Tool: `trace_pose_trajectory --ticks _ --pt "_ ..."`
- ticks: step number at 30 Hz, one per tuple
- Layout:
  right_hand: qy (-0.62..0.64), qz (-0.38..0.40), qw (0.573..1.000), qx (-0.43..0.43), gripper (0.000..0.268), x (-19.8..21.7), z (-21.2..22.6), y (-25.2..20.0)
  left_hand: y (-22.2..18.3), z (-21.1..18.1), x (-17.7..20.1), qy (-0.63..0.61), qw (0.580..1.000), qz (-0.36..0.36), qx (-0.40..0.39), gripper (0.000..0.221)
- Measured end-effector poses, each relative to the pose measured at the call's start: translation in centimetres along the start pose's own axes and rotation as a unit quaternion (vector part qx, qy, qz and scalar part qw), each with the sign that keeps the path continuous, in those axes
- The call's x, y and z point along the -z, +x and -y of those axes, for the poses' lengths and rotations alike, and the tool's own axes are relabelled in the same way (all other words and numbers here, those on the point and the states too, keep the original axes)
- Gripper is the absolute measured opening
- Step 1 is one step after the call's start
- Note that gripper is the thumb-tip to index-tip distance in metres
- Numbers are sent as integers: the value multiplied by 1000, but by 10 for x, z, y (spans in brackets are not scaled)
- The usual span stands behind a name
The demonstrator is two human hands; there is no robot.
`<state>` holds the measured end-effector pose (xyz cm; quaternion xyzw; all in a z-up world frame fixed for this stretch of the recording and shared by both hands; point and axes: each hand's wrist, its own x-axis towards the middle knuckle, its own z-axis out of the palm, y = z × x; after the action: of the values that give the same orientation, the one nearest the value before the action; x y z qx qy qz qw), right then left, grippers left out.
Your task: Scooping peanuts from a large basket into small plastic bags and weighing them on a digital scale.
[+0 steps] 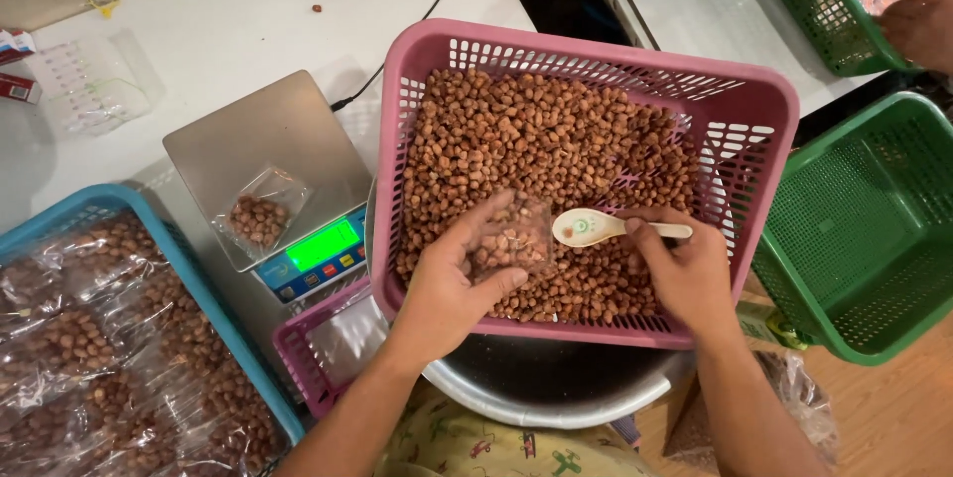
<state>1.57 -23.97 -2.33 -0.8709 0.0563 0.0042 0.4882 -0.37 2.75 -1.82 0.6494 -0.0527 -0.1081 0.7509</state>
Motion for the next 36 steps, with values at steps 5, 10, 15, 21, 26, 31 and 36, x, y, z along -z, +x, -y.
trace_pose_trajectory --ticks 5,10,15,21,26,31,36 --pt "65 1 998 21 16 17 9 3 2 -10 -9 118 992 -4 34 78" --pt "-15 -93 980 178 15 35 46 -5 7 -6 -19 186 981 18 58 80" --pt "-141 49 866 478 10 36 46 8 10 -2 -25 197 978 28 55 76" --pt "-278 149 865 390 33 98 130 2 9 3 -28 -11 997 18 79 56" --pt "-267 199 902 276 49 144 -4 31 -8 9 -20 -79 997 6 -26 22" --pt "-331 296 896 -13 104 139 7 35 -21 -18 77 96 993 -67 -36 9" --pt "235 70 940 -238 70 225 -337 -11 -10 9 231 495 853 -155 -51 47"
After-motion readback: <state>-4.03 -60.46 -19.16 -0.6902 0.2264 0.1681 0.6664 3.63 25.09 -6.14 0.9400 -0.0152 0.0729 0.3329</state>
